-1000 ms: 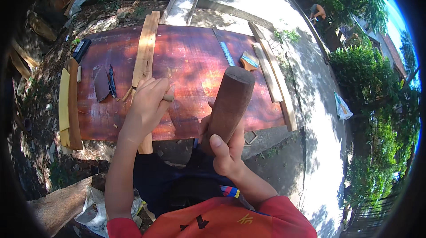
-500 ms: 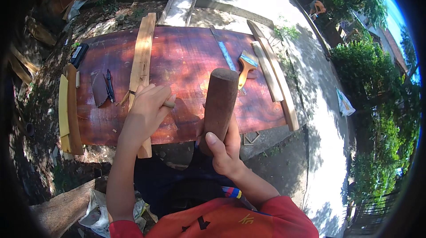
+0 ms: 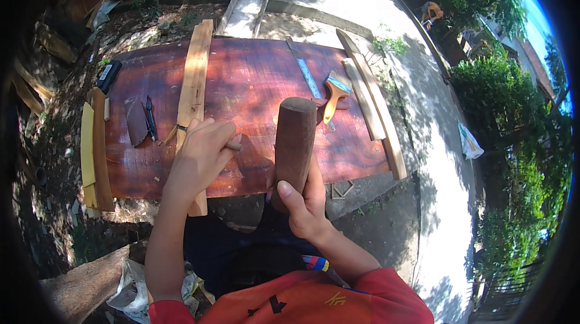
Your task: Marking, brushing, and carving wood pieces at a workbench in an outdoor workshop.
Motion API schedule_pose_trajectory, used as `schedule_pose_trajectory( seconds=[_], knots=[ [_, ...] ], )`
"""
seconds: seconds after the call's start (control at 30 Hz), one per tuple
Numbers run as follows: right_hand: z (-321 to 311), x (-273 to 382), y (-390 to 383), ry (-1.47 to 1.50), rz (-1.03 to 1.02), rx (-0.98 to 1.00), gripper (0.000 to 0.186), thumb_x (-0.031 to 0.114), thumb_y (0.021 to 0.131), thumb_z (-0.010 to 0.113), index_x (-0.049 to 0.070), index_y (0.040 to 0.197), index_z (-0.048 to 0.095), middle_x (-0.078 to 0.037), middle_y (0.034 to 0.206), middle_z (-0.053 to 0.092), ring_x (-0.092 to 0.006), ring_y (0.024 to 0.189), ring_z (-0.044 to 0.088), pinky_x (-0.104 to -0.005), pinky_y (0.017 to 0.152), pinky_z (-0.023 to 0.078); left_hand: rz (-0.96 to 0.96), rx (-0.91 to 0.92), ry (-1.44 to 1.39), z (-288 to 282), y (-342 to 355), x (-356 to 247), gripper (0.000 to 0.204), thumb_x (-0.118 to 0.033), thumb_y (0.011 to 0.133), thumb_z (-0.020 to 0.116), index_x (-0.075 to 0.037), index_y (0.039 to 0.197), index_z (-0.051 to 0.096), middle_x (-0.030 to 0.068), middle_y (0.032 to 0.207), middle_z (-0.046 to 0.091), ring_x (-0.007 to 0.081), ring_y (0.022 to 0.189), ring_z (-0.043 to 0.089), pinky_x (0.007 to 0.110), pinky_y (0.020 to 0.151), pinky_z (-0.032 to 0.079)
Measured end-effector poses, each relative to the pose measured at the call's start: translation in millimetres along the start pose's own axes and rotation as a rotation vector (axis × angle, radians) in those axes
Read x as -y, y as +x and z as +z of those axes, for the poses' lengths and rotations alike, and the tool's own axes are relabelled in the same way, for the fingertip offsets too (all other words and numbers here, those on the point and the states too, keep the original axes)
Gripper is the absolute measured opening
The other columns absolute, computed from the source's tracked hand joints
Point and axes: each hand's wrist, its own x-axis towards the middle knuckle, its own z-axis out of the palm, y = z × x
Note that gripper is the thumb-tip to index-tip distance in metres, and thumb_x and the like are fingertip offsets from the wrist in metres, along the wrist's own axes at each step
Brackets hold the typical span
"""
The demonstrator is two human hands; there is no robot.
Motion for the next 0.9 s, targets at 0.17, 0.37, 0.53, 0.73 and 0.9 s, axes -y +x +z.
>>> schedule_pose_trajectory(
  seconds=[0.17, 0.37, 0.53, 0.73, 0.9],
  knots=[
    [-6, -1, -2, 0.058, -0.015, 0.054, 0.063, 0.033, 0.101, 0.058, -0.003, 0.147, 0.036, -0.012, 0.101, 0.063, -0.0159, 0.083, 0.061, -0.0313, 0.075, 0.051, 0.028, -0.032, -0.005, 4, -1, 0, 0.016, -0.005, 0.082, 0.073, -0.004, 0.086, 0.057, 0.0078, 0.084, 0.064, 0.0309, 0.084, 0.059, 0.042, 0.083, 0.042],
    [-8, -3, -2, 0.090, -0.014, 0.102, 0.050, 0.020, 0.104, 0.058, 0.001, 0.145, 0.037, -0.010, 0.107, 0.062, -0.0139, 0.091, 0.060, -0.0313, 0.081, 0.050, 0.028, -0.016, -0.003, 3, 2, 2, 0.016, -0.006, 0.082, 0.073, -0.004, 0.085, 0.057, 0.0081, 0.082, 0.062, 0.0308, 0.082, 0.058, 0.042, 0.082, 0.042],
    [2, 0, 2, -0.041, -0.008, 0.029, 0.071, 0.042, 0.099, 0.058, -0.006, 0.149, 0.038, -0.013, 0.098, 0.065, -0.0164, 0.077, 0.063, -0.0309, 0.071, 0.052, 0.026, -0.028, 0.019, 2, 2, 5, 0.016, -0.006, 0.082, 0.072, -0.005, 0.084, 0.056, 0.0083, 0.081, 0.061, 0.0309, 0.082, 0.057, 0.042, 0.082, 0.042],
    [2, -2, -8, -0.040, -0.006, -0.016, 0.071, 0.041, 0.099, 0.059, -0.006, 0.148, 0.038, -0.013, 0.095, 0.064, -0.0170, 0.075, 0.062, -0.0308, 0.070, 0.051, 0.068, -0.157, -0.040, 1, 0, -1, 0.019, -0.003, 0.082, 0.071, -0.006, 0.088, 0.053, 0.0073, 0.080, 0.058, 0.0312, 0.082, 0.057, 0.043, 0.082, 0.042],
    [0, -3, -13, -0.034, 0.016, 0.004, 0.068, 0.039, 0.099, 0.059, -0.005, 0.148, 0.039, -0.013, 0.093, 0.063, -0.0173, 0.076, 0.062, -0.0314, 0.070, 0.052, 0.082, -0.199, 0.006, 8, -6, -5, 0.021, -0.003, 0.083, 0.071, -0.007, 0.089, 0.052, 0.0068, 0.081, 0.056, 0.0297, 0.082, 0.057, 0.044, 0.086, 0.044]
  ],
)
